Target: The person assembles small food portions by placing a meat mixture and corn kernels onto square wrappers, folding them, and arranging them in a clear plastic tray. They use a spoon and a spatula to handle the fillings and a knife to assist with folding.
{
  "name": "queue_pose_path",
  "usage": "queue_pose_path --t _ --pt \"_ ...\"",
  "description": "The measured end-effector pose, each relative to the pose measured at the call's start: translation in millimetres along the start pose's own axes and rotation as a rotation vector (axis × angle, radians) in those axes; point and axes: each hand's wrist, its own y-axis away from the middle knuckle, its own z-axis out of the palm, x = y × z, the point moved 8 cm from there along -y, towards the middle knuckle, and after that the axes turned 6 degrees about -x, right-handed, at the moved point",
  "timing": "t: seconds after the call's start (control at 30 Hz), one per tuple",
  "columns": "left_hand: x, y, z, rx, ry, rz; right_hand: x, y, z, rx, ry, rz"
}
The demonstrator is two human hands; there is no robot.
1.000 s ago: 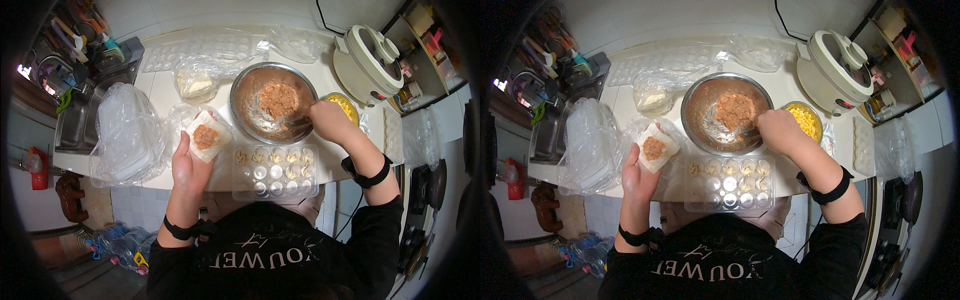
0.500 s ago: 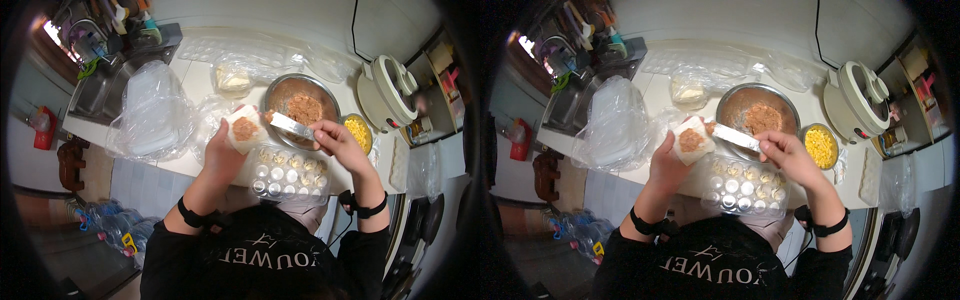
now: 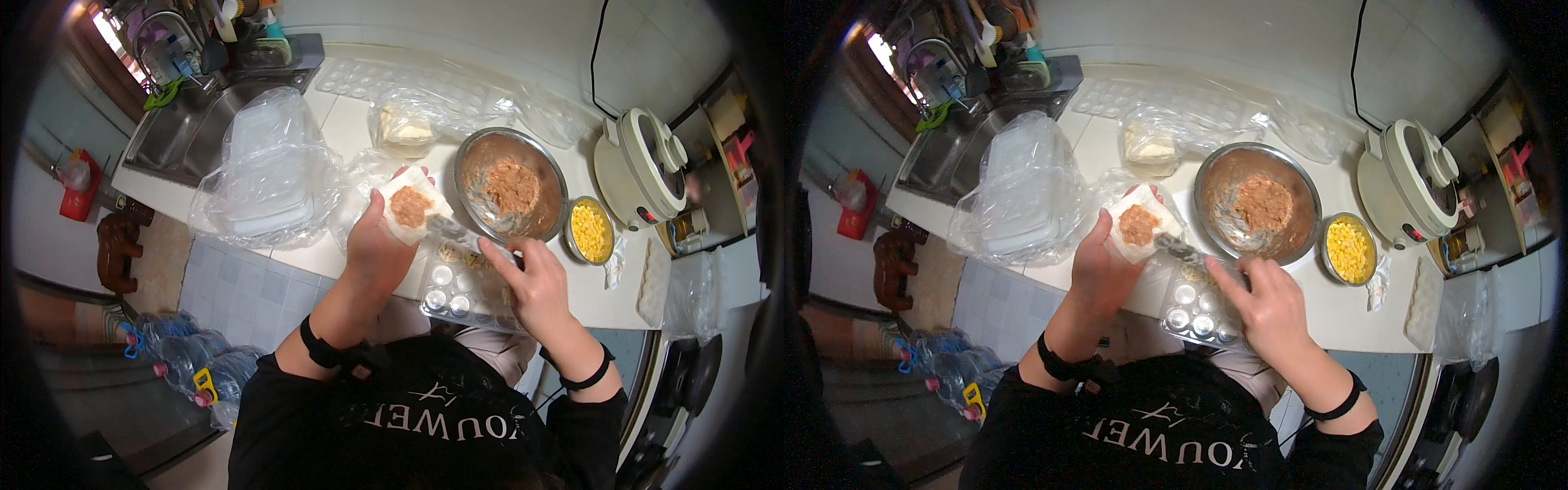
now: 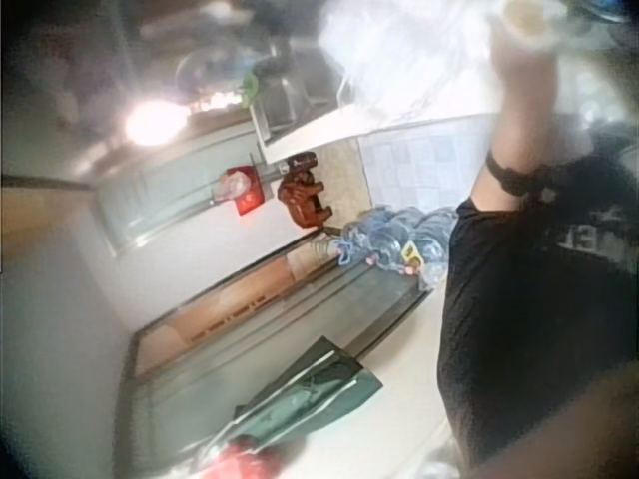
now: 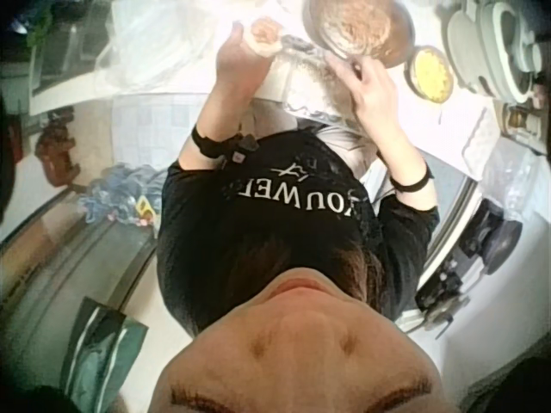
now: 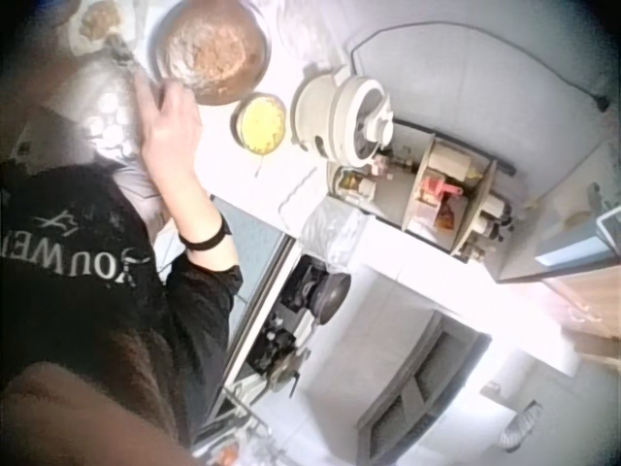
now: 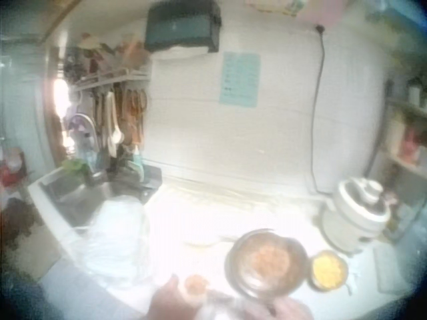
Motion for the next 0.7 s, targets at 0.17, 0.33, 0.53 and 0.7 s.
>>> queue_pose_path --t 0.17,0.33,0.53,0.7 --pt "-11.4 3.6 11.6 -0.089 -0.035 -0.083 -3.3 -7.7 -4.6 0.005 0.027 -0.112" --pt "-13.6 11.1 21.3 -0.132 0.057 -0.119 6.6 -16.3 -5.2 0.014 0.058 -0.084" --pt "-0.9 5.0 8.3 -0.016 -0.068 -0.036 8.0 -8.9 -7.9 0.004 -0.151 0.083" --pt "-13.2 5.7 12.7 -0.074 -0.089 -0.084 -9.4 -16.9 5.2 -0.046 -0.290 0.126"
